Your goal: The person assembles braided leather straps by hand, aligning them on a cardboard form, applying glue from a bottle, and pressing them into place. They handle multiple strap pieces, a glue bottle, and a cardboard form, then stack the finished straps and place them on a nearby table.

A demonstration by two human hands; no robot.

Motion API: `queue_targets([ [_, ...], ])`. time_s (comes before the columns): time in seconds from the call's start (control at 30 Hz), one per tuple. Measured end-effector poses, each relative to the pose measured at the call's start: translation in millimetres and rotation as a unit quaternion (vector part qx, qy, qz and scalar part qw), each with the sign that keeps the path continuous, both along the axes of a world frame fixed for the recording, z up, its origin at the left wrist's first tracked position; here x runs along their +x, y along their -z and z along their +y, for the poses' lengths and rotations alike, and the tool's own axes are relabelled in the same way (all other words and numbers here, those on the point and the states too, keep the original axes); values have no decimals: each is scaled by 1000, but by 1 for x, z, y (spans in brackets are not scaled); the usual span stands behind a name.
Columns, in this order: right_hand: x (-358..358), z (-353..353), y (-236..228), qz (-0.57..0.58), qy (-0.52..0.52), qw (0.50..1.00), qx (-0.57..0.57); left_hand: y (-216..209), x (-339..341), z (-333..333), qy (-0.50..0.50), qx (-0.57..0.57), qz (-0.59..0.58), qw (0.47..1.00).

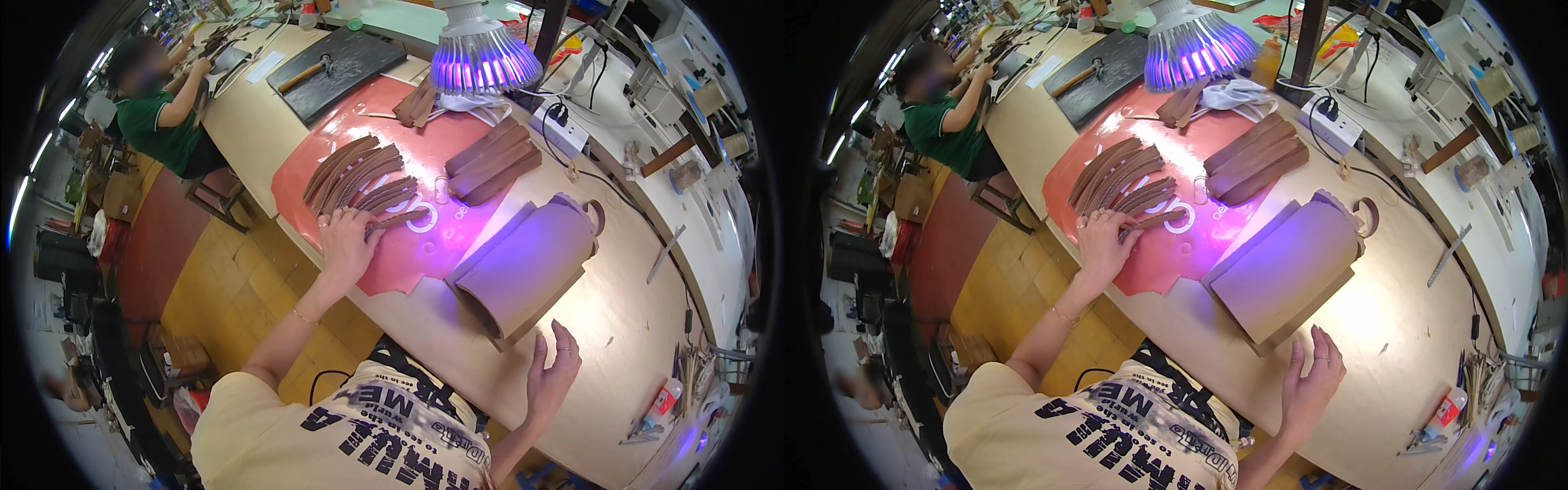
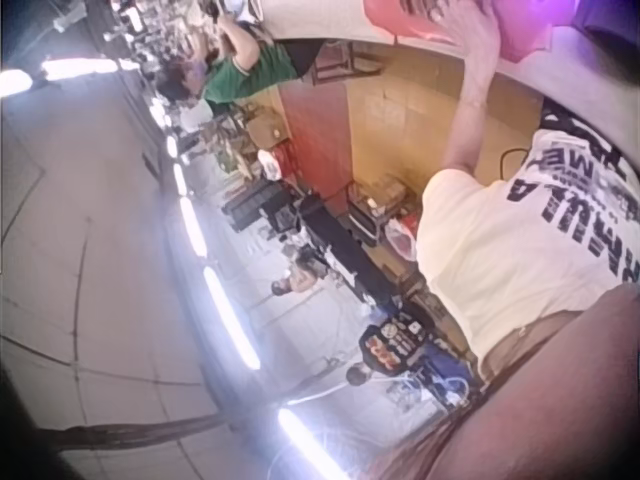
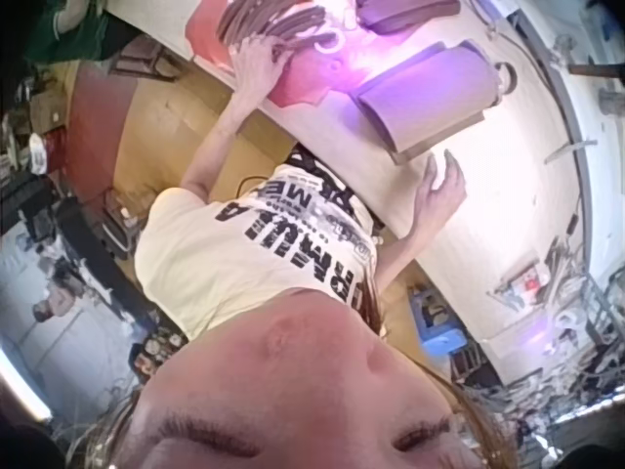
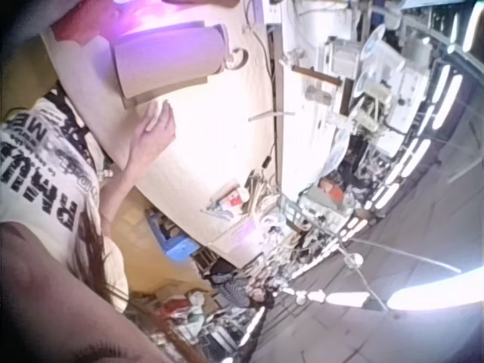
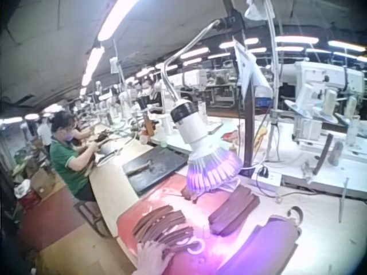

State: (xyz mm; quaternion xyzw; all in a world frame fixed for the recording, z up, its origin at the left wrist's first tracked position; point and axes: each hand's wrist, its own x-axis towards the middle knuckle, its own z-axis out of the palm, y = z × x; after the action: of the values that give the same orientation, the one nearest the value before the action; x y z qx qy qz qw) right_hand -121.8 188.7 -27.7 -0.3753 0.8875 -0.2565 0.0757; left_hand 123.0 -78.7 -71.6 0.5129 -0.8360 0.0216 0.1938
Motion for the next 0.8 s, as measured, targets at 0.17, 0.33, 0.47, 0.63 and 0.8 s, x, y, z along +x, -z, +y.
queue_targets([
  [0.17,0,7,2,-4,22,1000,-12,-6,-5,-22,-10,0,-8,1000],
  [0.33,-3,20,4,-39,77,996,-8,-6,-4,-21,-39,-3,-11,999],
  [0.47,-10,29,7,-38,84,996,-13,0,1,-25,-50,-14,13,999],
  [0.63,-16,33,8,-25,96,995,-18,1,8,-47,-49,-45,18,998],
  [0.8,-15,31,5,-34,114,993,-4,-1,15,-72,-40,-53,7,998],
])
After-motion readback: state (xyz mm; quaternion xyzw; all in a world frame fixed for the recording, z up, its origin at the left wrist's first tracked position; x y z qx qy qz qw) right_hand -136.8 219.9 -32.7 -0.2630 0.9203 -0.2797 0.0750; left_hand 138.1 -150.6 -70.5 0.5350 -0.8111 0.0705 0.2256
